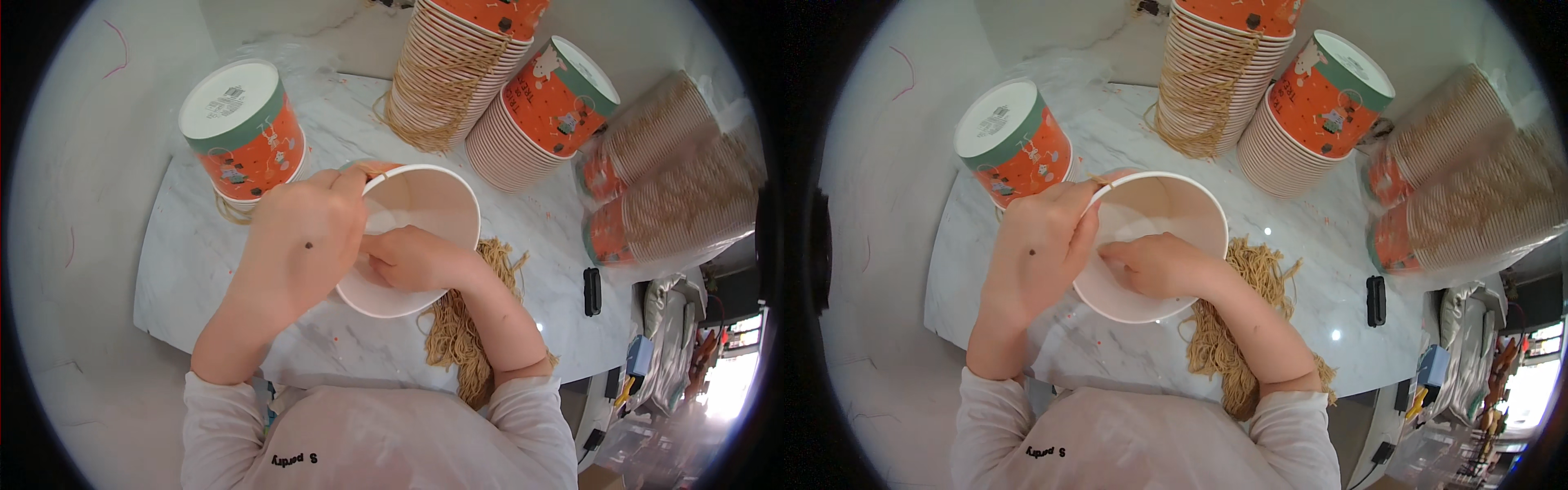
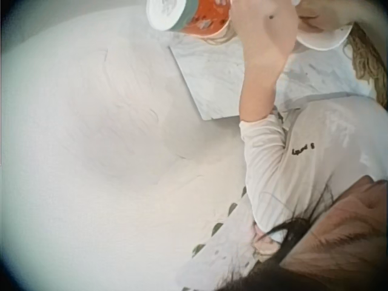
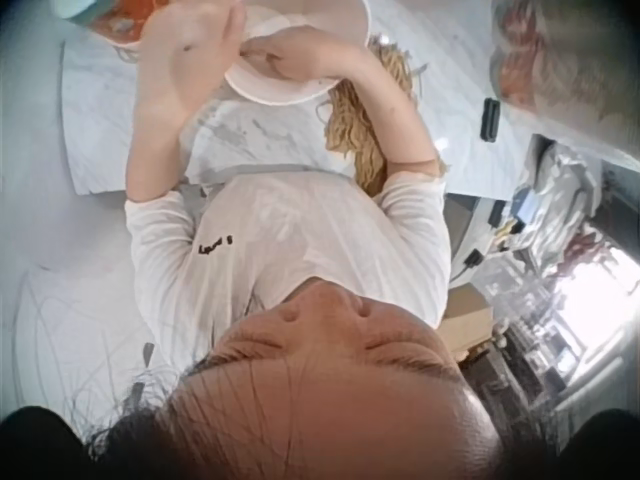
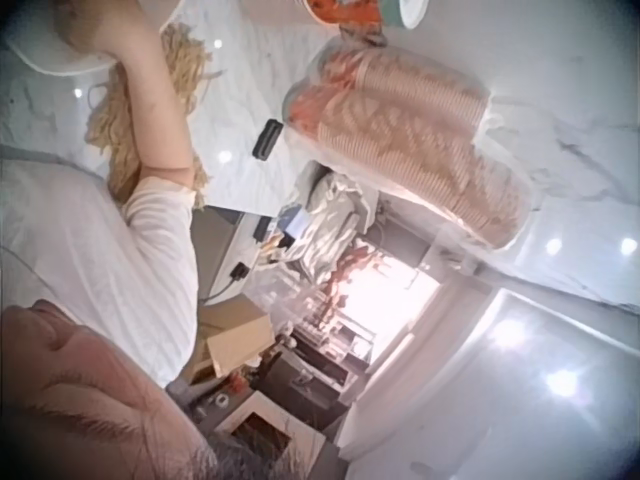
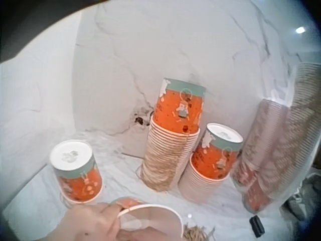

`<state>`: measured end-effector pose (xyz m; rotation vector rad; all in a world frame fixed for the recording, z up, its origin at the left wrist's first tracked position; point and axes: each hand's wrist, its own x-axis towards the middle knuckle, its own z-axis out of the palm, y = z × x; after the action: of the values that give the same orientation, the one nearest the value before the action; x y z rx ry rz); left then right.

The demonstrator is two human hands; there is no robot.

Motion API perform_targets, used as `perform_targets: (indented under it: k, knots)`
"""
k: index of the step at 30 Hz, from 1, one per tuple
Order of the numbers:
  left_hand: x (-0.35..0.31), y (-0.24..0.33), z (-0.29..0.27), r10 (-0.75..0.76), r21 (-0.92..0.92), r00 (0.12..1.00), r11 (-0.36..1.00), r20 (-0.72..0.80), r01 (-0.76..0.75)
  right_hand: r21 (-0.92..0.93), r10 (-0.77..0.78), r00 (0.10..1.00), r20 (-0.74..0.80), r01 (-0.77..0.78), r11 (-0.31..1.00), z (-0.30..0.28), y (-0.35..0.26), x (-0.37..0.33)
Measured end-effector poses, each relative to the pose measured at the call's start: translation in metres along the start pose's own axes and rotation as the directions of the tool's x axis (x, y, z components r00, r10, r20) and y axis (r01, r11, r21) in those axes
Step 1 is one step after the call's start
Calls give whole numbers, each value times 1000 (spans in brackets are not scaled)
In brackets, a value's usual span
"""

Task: Attach string handles to festive paper buckets and stack them.

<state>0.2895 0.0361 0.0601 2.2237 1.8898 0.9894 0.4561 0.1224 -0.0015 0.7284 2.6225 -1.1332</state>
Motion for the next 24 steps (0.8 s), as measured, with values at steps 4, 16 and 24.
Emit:
perform_targets:
  k: [4,16,24]
  knots:
    - [-1,1,-2,-23,-2,1000,1000,-17,23,10,69,991,-117,-68,998,-7,-9,3]
    - [-2,5,6,52,114,999,992,-12,-50,-383,-407,767,-497,227,896,35,18,24]
    - [-2,11,7,12,39,1000,999,5,-12,-589,-531,740,-413,228,775,22,21,41]
